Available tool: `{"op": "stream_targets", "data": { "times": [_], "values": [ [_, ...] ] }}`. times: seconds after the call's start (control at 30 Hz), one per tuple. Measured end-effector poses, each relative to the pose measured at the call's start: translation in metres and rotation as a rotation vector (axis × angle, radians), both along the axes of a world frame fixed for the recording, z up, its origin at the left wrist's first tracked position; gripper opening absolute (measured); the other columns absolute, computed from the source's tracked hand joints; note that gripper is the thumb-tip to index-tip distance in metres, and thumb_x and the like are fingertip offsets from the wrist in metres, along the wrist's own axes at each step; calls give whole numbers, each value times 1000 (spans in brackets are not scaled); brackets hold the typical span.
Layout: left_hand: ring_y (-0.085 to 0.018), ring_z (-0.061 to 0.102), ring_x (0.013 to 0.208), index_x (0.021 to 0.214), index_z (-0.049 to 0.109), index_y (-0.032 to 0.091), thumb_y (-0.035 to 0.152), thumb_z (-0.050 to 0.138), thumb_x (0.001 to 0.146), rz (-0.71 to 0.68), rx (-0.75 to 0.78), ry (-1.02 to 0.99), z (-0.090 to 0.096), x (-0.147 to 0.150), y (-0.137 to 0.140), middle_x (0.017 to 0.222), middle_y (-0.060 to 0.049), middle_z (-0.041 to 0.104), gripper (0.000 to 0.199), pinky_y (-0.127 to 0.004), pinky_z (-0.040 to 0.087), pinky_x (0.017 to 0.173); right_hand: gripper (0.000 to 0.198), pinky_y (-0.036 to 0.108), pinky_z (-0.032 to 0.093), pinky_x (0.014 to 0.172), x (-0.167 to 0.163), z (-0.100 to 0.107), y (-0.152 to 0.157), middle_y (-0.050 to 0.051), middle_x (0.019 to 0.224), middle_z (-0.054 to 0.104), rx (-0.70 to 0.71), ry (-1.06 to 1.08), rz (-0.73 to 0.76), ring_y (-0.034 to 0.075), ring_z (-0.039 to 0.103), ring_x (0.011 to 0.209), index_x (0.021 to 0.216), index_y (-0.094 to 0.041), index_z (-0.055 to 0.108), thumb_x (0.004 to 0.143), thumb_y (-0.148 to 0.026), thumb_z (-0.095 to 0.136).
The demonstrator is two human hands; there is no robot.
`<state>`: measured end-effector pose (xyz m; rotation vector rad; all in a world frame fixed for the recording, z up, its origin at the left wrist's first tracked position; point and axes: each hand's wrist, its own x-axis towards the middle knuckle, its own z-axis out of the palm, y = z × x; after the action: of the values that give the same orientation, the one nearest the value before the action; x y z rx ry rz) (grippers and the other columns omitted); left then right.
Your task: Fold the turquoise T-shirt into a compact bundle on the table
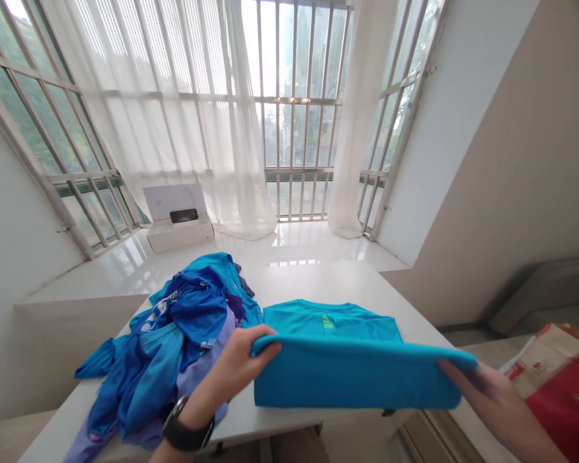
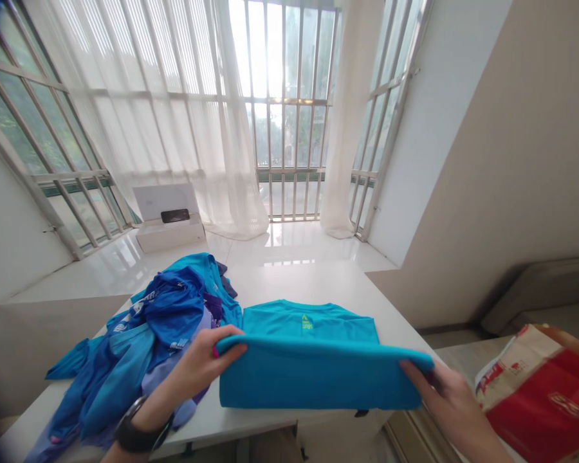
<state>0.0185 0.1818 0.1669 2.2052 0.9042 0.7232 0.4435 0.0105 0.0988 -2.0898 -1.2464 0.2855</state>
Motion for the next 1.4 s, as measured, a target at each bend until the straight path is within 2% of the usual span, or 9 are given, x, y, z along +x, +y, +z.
{"op": "stream_targets", "data": {
  "times": [0.07,0.13,0.3,0.77,0.87,1.0,1.1,1.2,1.4],
  "values": [
    [-14,54,66,74,64,18,41,53,91,26,33,49,-5,21,42,68,2,60,30,-21,38,59,60,42,61,74,-1,16,46,11,97,77,2,189,97,33,71,88,109,-18,70,84,-67,45],
    [-14,54,66,69,60,18,39,54,89,69,51,177,-22,38,80,66,2,58,30,-22,36,58,56,39,58,79,-5,18,87,10,103,76,2,125,150,31,70,93,107,-19,69,84,-65,45],
    [-19,60,76,71,59,19,39,59,85,171,37,327,-67,59,123,75,-1,64,24,-25,37,63,46,40,53,83,-10,-18,134,8,93,77,-81,-49,109,31,69,93,84,-23,67,84,-62,42],
    [-25,65,84,92,61,19,45,49,96,386,114,490,-87,66,125,84,-7,68,29,-28,42,67,45,38,53,78,9,-37,148,10,90,75,-200,-169,82,29,70,89,83,-25,60,88,-61,35],
    [-25,64,98,112,59,19,36,49,97,392,169,483,-86,69,120,105,-9,68,24,-30,46,80,51,44,53,80,1,-31,145,16,104,73,-259,-301,27,33,68,95,107,-18,61,89,-55,30],
    [-26,48,126,138,45,23,26,52,96,305,392,412,-83,73,112,140,-10,51,43,-38,38,105,67,55,48,95,-44,-33,126,23,136,56,-127,-600,-46,40,52,124,138,-9,47,90,-52,28],
    [-23,49,124,125,56,26,27,51,97,75,467,390,-85,75,109,136,-5,55,29,-38,38,107,78,55,44,104,-91,-52,110,16,147,49,-168,-548,90,38,43,135,145,-18,44,88,-69,28],
    [-23,54,115,110,64,26,29,49,99,35,425,439,-85,75,106,127,-5,60,20,-38,42,101,92,60,35,111,-118,-67,106,14,155,38,-338,-467,144,40,33,142,148,-20,41,81,-81,29],
    [-26,62,94,101,68,23,41,55,93,114,385,583,-67,69,88,102,-9,65,24,-38,49,81,89,59,21,118,-99,-37,154,7,161,25,-535,-369,210,33,19,148,152,-22,33,85,-79,20]
  ]
}}
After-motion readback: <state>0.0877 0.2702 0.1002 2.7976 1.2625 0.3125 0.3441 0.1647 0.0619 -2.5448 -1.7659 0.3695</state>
